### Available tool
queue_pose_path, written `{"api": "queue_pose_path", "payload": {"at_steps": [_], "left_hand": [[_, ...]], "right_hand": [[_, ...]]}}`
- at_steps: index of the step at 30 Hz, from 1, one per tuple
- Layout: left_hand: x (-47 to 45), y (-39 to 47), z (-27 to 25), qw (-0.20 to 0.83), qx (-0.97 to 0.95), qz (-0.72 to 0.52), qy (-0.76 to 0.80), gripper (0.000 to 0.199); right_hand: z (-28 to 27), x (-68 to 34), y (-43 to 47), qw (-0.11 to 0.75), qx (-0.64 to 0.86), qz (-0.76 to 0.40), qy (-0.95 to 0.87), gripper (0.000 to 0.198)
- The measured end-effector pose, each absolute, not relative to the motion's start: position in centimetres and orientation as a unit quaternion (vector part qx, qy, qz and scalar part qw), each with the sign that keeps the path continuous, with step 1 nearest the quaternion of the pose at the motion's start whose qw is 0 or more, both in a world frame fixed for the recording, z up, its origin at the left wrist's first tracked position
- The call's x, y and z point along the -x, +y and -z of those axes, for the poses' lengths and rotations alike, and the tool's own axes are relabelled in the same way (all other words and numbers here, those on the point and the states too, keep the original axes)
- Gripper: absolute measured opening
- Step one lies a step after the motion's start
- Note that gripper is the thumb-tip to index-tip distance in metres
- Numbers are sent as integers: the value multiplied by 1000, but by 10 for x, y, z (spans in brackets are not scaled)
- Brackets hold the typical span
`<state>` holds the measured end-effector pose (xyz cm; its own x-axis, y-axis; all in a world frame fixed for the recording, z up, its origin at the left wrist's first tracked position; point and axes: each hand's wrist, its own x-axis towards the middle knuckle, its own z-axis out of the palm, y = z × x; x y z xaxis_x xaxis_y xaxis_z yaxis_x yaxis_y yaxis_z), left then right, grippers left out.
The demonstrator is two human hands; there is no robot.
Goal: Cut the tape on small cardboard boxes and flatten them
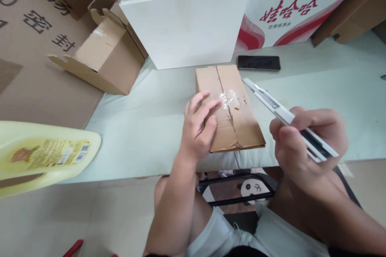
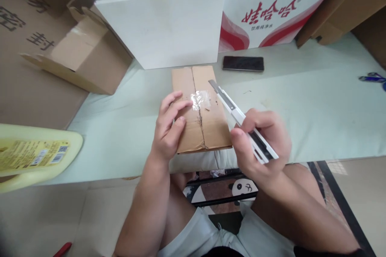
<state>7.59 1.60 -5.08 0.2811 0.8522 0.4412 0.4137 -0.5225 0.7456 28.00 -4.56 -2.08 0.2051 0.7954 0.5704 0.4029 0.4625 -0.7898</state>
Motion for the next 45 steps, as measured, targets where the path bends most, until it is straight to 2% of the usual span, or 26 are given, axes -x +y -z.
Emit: {"api": "queue_pose_path", "payload": {"at_steps": [3,5,13,23,35,45], "left_hand": [[-80,15,49,258,-758,-429,418,36],[-80,14,49,262,-755,-429,421,37],[-79,13,50,263,-755,-436,414,35],[-81,14,48,266,-756,-424,422,43],[-80,14,52,273,-761,-414,419,48],[-79,14,50,269,-761,-410,425,48]], "right_hand": [[15,-274,-52,589,488,-168,-622,12],[13,-271,-54,539,511,-174,-646,16],[13,-263,-47,463,533,-73,-704,11],[10,-259,-45,457,523,-36,-719,10],[7,-257,-40,436,533,-55,-723,7],[6,-257,-44,462,506,-59,-726,10]]}}
